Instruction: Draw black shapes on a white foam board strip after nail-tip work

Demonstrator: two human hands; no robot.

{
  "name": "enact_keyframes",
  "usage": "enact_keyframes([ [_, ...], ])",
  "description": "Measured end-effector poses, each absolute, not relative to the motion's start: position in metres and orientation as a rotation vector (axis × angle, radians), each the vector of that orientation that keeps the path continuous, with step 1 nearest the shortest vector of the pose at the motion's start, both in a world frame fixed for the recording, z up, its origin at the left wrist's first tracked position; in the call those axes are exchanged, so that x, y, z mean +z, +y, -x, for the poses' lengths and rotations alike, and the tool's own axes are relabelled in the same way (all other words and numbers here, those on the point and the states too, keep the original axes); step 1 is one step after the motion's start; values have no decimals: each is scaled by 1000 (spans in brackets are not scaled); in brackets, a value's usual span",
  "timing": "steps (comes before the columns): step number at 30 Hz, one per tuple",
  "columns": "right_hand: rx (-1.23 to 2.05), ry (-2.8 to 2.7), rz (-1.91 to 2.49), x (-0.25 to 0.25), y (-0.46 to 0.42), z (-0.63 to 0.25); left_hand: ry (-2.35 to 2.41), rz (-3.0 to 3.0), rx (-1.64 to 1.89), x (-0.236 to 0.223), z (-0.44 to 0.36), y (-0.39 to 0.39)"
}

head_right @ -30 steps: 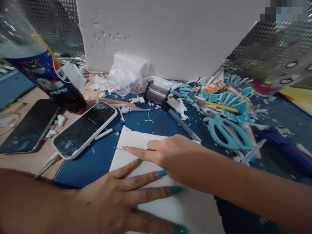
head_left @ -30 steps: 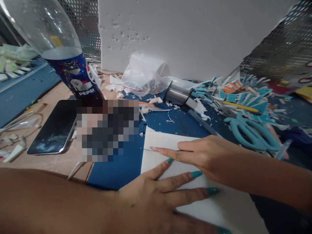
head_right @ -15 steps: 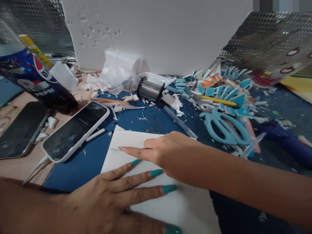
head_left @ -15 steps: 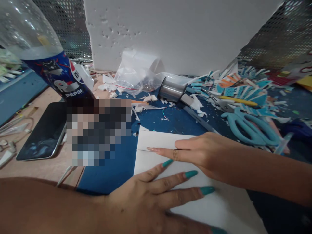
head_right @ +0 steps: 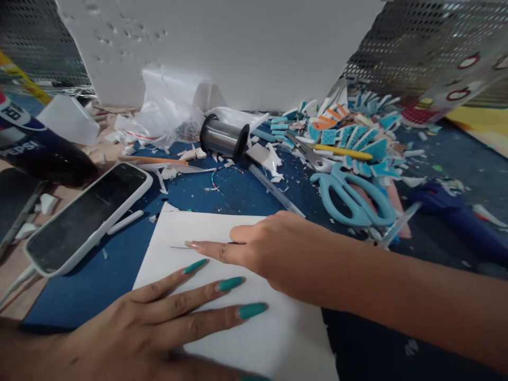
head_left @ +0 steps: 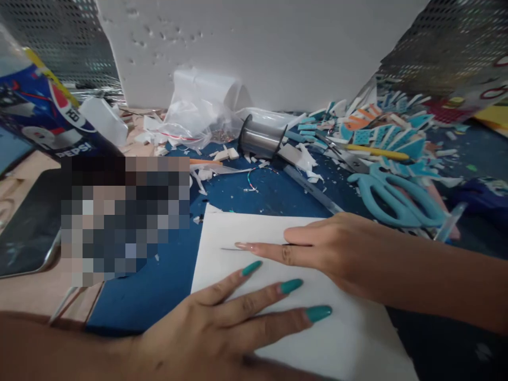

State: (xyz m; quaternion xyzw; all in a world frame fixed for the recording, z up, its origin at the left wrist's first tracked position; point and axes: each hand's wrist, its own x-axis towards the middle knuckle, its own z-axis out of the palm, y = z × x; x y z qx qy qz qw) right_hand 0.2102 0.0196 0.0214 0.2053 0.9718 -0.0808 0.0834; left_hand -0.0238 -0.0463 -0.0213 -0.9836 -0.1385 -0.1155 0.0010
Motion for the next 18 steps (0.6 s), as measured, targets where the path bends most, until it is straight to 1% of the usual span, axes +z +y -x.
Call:
enact_keyframes([
  [4, -229, 2909, -631, 22, 19, -222, -438, 3040, -401, -20, 23, -45],
  [10, -313, 2839, -654, 30, 17, -237, -457, 3025, -446, -20, 20, -45],
  [18, -295, 2826, -700, 33, 10, -262, -474, 3046, -472, -31, 22, -51],
])
